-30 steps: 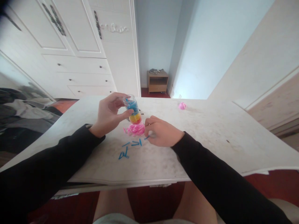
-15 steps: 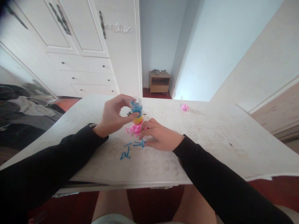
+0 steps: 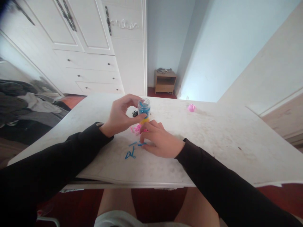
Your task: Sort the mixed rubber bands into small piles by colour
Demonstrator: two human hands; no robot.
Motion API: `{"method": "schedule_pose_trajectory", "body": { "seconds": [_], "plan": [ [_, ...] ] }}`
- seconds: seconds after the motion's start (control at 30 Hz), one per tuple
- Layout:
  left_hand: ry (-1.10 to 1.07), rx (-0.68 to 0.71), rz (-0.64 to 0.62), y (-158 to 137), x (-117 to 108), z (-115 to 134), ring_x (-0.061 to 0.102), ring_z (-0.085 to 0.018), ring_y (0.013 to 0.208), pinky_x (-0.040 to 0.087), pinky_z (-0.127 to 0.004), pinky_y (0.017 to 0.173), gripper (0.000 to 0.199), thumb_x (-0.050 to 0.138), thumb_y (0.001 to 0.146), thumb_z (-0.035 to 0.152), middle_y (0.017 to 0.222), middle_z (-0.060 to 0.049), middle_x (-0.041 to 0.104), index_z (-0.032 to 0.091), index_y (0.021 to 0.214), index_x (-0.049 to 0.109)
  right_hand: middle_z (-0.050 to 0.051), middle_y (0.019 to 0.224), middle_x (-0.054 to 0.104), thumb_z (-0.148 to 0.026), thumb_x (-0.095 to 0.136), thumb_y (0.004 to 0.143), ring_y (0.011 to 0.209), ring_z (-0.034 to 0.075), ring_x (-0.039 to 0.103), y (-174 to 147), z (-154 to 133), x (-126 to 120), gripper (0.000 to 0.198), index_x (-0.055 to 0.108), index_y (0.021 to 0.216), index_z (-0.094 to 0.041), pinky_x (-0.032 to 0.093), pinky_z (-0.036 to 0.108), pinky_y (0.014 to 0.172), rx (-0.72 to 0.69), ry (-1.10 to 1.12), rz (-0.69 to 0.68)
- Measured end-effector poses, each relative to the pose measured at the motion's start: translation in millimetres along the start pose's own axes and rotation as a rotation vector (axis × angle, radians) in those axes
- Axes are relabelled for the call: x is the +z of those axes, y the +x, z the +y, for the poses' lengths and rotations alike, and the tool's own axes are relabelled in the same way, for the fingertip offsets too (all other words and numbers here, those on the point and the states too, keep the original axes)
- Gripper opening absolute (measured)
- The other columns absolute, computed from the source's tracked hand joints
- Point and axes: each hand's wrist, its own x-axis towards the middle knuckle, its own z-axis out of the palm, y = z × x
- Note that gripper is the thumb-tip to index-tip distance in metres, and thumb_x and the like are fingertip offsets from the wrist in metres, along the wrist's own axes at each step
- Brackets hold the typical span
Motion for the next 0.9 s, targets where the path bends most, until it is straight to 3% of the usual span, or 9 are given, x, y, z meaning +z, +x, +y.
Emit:
{"method": "schedule_pose_trajectory", "body": {
  "seconds": [0.13,0.23,0.33,0.5,0.63,0.9],
  "plan": [
    [0.007,0.023,0.000,0,0,-1,0.072,-0.017,0.085,0.060,-0.033,0.078,0.036,0.083,0.071,0.021,0.096,-0.005,0.077,0.018,0.104,0.067,0.013,0.121,0.061,-0.030,0.076,0.088,0.112,0.030,0.048,1,-2,3,0.022,0.068,0.105,-0.017,0.041,0.052,0.099,0.070,-0.019,0.015],
    [0.001,0.042,-0.005,0,0,-1,0.072,-0.017,0.085,0.059,-0.033,0.078,0.037,0.082,0.072,0.020,0.097,-0.005,0.077,0.018,0.105,0.068,0.012,0.118,0.062,-0.028,0.073,0.092,0.111,0.029,0.049,1,-3,4,0.014,0.069,0.101,-0.018,0.041,0.051,0.099,0.077,-0.010,0.008],
    [0.001,0.059,-0.009,1,0,-1,0.071,-0.017,0.085,0.058,-0.032,0.077,0.036,0.081,0.072,0.018,0.097,-0.005,0.077,0.018,0.105,0.067,0.011,0.116,0.062,-0.019,0.067,0.095,0.112,0.028,0.049,1,-4,5,0.004,0.070,0.097,-0.018,0.041,0.048,0.097,0.051,-0.001,-0.012],
    [0.021,0.082,0.016,1,0,-1,0.071,-0.017,0.084,0.056,-0.033,0.077,0.036,0.080,0.073,0.017,0.097,-0.004,0.077,0.019,0.106,0.067,0.012,0.112,0.062,-0.012,0.061,0.096,0.108,0.026,0.050,2,-5,6,0.008,0.067,0.096,-0.017,0.043,0.045,0.095,0.001,0.022,0.034],
    [0.031,0.060,0.028,1,0,-1,0.071,-0.017,0.084,0.056,-0.034,0.077,0.036,0.081,0.073,0.018,0.095,-0.004,0.076,0.019,0.105,0.066,0.011,0.109,0.062,-0.015,0.059,0.100,0.109,0.025,0.050,4,-6,7,0.010,0.067,0.096,-0.018,0.043,0.044,0.099,-0.084,0.062,0.072],
    [0.030,0.046,0.018,1,0,1,0.070,-0.018,0.084,0.057,-0.035,0.077,0.035,0.080,0.073,0.019,0.095,-0.003,0.076,0.020,0.105,0.067,0.010,0.115,0.062,-0.021,0.060,0.101,0.112,0.025,0.049,12,-10,13,0.013,0.073,0.096,-0.020,0.043,0.047,0.105,-0.205,0.073,0.015]
  ]
}}
